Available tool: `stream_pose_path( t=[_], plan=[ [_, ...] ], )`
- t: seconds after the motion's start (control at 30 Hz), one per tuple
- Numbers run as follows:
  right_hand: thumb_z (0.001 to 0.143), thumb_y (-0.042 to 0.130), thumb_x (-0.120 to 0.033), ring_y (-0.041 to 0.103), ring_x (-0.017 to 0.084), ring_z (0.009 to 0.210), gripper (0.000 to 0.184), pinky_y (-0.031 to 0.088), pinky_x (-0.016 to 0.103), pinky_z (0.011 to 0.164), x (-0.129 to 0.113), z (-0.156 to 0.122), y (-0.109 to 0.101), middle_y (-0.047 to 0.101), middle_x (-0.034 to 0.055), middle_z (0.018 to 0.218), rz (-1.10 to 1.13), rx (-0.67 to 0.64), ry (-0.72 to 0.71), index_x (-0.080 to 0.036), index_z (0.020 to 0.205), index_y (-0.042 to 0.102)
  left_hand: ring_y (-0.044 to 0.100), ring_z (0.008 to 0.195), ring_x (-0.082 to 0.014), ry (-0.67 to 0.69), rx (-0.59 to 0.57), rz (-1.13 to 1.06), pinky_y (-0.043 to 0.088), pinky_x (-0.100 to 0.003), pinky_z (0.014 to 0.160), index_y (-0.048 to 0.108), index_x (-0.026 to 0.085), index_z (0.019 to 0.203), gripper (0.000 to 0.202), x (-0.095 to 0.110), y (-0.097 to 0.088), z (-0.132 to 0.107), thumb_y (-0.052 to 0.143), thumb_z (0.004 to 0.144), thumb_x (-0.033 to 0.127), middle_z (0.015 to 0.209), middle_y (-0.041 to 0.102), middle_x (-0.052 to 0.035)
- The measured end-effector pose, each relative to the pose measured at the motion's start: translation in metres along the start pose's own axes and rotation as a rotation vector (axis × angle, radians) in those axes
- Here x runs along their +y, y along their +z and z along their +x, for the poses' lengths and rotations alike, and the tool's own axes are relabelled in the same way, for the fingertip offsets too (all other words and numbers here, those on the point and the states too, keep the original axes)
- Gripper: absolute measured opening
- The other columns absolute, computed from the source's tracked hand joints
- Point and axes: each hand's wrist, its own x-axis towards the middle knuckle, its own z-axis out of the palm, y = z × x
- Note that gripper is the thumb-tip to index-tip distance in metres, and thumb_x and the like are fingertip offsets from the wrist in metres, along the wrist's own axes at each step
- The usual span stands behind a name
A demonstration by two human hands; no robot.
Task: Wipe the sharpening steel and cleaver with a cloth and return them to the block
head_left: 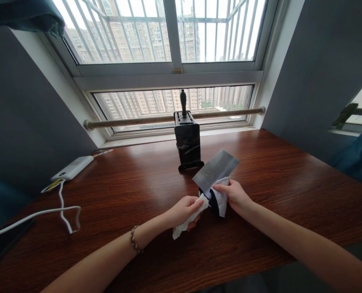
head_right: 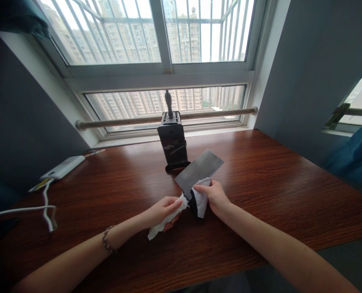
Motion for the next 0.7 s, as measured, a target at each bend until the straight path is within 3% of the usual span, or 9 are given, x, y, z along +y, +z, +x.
stream_pose_path(
  t=[0.13, 0.37, 0.7],
  plan=[
    [0.049, 0.08, -0.022, 0.061, 0.013, 0.064, 0.029, 0.047, 0.023, 0.066, 0.0, 0.0, 0.0, 0.068, 0.0002, 0.069, 0.062, 0.035, -0.032, -0.015, 0.071, 0.063, 0.04, 0.031, -0.008, 0.008, 0.005, 0.002, 0.032, -0.017, 0.028, 0.042, 0.017, 0.075, 0.041, 0.0, 0.001, 0.0, 0.039, 0.083, 0.058, 0.044, 0.044, 0.0057],
    [0.048, 0.081, -0.022, 0.06, 0.015, 0.061, 0.028, 0.046, 0.026, 0.062, 0.017, -0.022, 0.017, 0.067, 0.0044, 0.068, 0.059, -0.188, 0.113, -0.012, 0.07, 0.066, 0.042, 0.033, -0.0082, 0.038, 0.02, 0.098, 0.033, -0.017, 0.028, 0.041, 0.018, 0.072, 0.042, 0.002, 0.005, -0.002, 0.038, 0.083, 0.058, 0.047, 0.045, 0.0048],
    [0.049, 0.079, -0.019, 0.059, 0.015, 0.059, 0.02, 0.045, 0.025, 0.06, 0.015, -0.019, 0.015, 0.067, 0.0038, 0.065, 0.042, -0.129, 0.049, -0.012, 0.065, 0.068, 0.042, 0.035, -0.0082, 0.017, -0.012, 0.146, 0.031, -0.017, 0.03, 0.041, 0.018, 0.073, 0.043, 0.006, 0.005, -0.004, 0.037, 0.082, 0.06, 0.048, 0.045, 0.0046]
  ],
)
